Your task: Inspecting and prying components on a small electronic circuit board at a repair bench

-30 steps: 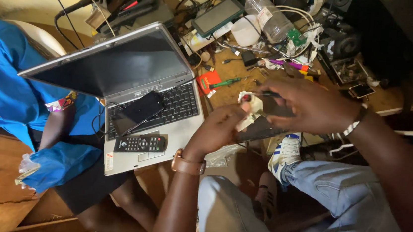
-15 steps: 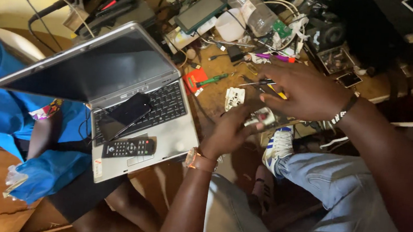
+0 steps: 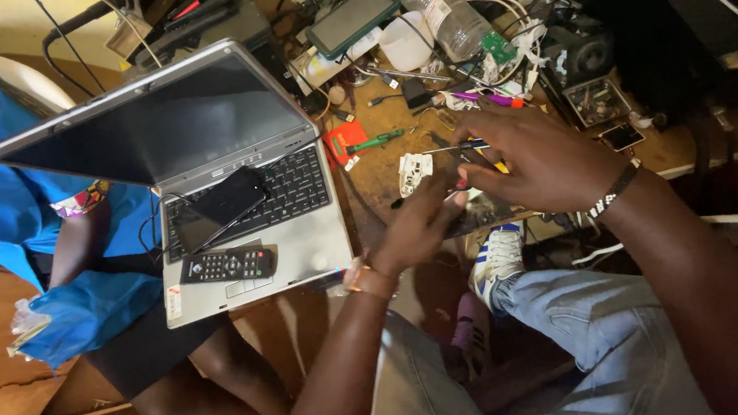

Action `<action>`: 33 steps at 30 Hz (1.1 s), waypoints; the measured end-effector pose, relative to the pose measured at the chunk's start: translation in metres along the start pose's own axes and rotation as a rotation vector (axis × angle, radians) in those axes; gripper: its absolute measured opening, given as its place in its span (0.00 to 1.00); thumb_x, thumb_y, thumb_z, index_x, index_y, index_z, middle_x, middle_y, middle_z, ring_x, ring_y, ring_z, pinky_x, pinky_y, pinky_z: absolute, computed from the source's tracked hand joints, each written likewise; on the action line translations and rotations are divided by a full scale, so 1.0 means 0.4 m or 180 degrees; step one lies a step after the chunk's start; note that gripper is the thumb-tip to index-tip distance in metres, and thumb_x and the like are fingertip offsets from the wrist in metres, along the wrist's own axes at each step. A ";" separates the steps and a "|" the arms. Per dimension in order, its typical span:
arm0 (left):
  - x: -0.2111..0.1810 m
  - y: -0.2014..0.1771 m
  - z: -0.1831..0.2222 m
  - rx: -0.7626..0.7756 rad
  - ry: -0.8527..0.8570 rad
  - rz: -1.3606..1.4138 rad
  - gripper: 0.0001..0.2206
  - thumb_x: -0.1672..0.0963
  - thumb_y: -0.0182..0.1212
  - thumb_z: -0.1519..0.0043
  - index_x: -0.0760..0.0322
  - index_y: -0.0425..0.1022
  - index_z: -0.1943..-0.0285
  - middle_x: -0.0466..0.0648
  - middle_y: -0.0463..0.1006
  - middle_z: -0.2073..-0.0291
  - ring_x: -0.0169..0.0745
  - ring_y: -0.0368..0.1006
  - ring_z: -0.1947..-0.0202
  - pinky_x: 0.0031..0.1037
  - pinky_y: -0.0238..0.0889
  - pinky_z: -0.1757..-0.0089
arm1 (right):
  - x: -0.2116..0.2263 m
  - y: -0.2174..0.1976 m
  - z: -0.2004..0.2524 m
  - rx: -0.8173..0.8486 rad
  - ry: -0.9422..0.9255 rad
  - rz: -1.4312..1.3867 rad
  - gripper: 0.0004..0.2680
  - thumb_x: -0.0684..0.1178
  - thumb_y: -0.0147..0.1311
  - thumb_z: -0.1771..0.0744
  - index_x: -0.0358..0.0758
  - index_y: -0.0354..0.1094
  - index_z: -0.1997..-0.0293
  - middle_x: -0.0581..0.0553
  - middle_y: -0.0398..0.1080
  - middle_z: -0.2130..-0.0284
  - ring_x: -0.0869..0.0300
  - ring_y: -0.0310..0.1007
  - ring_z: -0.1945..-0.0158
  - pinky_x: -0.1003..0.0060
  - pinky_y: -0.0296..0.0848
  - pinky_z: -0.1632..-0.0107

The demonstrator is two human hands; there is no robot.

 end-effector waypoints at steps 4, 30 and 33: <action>-0.060 0.029 -0.023 0.0107 0.0120 0.0381 0.21 0.50 0.40 0.39 0.68 0.59 0.42 0.64 0.62 0.50 0.66 0.60 0.48 0.43 0.56 0.50 | -0.001 -0.002 0.000 -0.0042 0.0027 -0.0034 0.09 0.44 0.50 0.40 0.35 0.62 0.60 0.35 0.64 0.79 0.44 0.68 0.77 0.55 0.65 0.73; -0.018 0.108 -0.022 0.0056 0.0860 -0.0448 0.22 0.54 0.57 0.49 0.67 0.63 0.47 0.62 0.64 0.54 0.68 0.61 0.52 0.43 0.54 0.51 | 0.012 -0.027 0.013 -0.0022 -0.0174 -0.0034 0.07 0.43 0.48 0.39 0.36 0.61 0.61 0.39 0.66 0.71 0.48 0.70 0.71 0.57 0.66 0.70; -0.119 0.053 -0.014 -0.0043 0.0938 -0.0330 0.20 0.55 0.57 0.49 0.70 0.64 0.50 0.63 0.65 0.59 0.71 0.61 0.57 0.45 0.56 0.54 | -0.052 -0.018 0.039 0.0130 -0.0122 0.0649 0.04 0.43 0.48 0.41 0.40 0.61 0.68 0.42 0.66 0.74 0.50 0.67 0.71 0.58 0.64 0.69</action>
Point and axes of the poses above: each hand's wrist, its own z-axis away from the middle knuckle, its own y-axis out of the palm, x = y × z, the point moved 3 cm from there along -z, towards the middle knuckle
